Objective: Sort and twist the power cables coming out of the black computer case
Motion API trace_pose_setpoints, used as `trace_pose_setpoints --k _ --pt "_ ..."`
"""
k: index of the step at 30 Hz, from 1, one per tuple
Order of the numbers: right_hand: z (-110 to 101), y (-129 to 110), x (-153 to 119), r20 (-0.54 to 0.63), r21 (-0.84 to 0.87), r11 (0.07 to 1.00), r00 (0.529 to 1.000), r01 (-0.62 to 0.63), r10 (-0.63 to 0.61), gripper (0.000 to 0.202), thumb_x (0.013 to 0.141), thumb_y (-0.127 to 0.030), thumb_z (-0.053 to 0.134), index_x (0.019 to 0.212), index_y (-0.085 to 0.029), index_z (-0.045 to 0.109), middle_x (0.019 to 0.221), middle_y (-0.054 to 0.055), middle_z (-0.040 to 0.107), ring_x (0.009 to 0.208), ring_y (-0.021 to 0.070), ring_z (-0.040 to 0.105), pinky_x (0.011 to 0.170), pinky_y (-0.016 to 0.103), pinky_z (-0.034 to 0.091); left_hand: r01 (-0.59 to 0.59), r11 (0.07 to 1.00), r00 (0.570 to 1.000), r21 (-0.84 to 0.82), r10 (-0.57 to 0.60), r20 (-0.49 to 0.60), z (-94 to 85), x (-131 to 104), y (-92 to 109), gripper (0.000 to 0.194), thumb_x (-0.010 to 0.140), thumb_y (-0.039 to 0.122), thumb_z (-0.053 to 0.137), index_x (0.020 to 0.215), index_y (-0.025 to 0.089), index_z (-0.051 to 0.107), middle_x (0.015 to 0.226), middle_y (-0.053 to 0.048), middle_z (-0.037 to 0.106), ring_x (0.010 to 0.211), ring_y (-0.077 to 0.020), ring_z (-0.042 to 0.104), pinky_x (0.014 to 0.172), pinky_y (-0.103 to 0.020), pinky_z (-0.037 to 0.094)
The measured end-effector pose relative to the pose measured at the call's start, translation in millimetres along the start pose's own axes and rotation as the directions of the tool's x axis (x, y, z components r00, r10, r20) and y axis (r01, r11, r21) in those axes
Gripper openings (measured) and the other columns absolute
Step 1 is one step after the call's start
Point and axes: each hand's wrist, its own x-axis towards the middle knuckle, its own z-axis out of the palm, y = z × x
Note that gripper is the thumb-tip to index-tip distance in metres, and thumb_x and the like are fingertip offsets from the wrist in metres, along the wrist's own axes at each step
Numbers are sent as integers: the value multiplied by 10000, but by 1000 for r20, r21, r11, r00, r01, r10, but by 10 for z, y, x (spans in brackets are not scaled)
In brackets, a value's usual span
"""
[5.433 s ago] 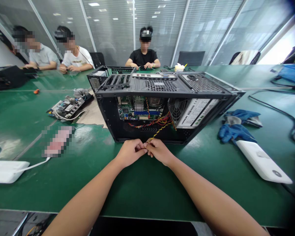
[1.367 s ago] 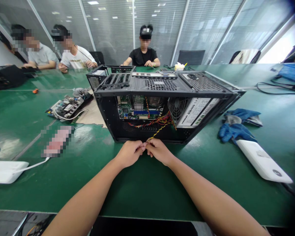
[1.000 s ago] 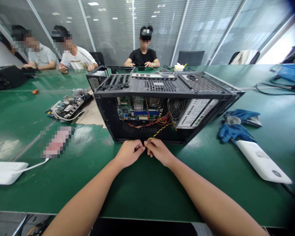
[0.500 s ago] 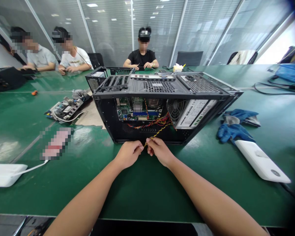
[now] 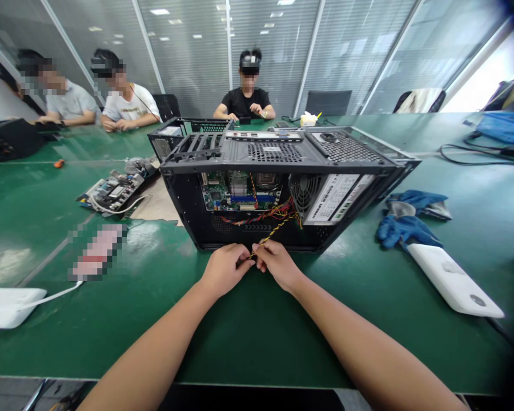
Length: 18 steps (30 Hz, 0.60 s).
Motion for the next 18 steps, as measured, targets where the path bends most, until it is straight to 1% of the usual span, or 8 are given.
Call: trace_pose_setpoints --k 5,11,18 --pt "0 1 -1 11 -12 1000 1000 -7 7 354 792 -478 619 623 -191 500 478 -40 507 429 93 462 452 238 365 -24 998 1000 52 25 -8 -18 12 18 118 887 210 548 783 181 595 746 -7 603 687 -140 549 645 -256 405" --pt "-2 -14 -1 14 -6 1000 1000 -25 25 371 785 -484 627 600 -192 492 473 -36 508 430 93 462 451 238 362 -61 993 998 105 58 29 -22 20 10 171 924 197 475 811 183 603 756 -16 602 719 -152 560 688 -273 429" --pt "0 29 3 -28 -28 1000 1000 -7 6 358 788 -477 627 618 -200 477 465 -49 493 422 93 456 448 236 363 -75 989 997 125 78 -20 7 12 15 103 882 217 545 792 185 582 722 -6 593 680 -148 543 652 -271 405"
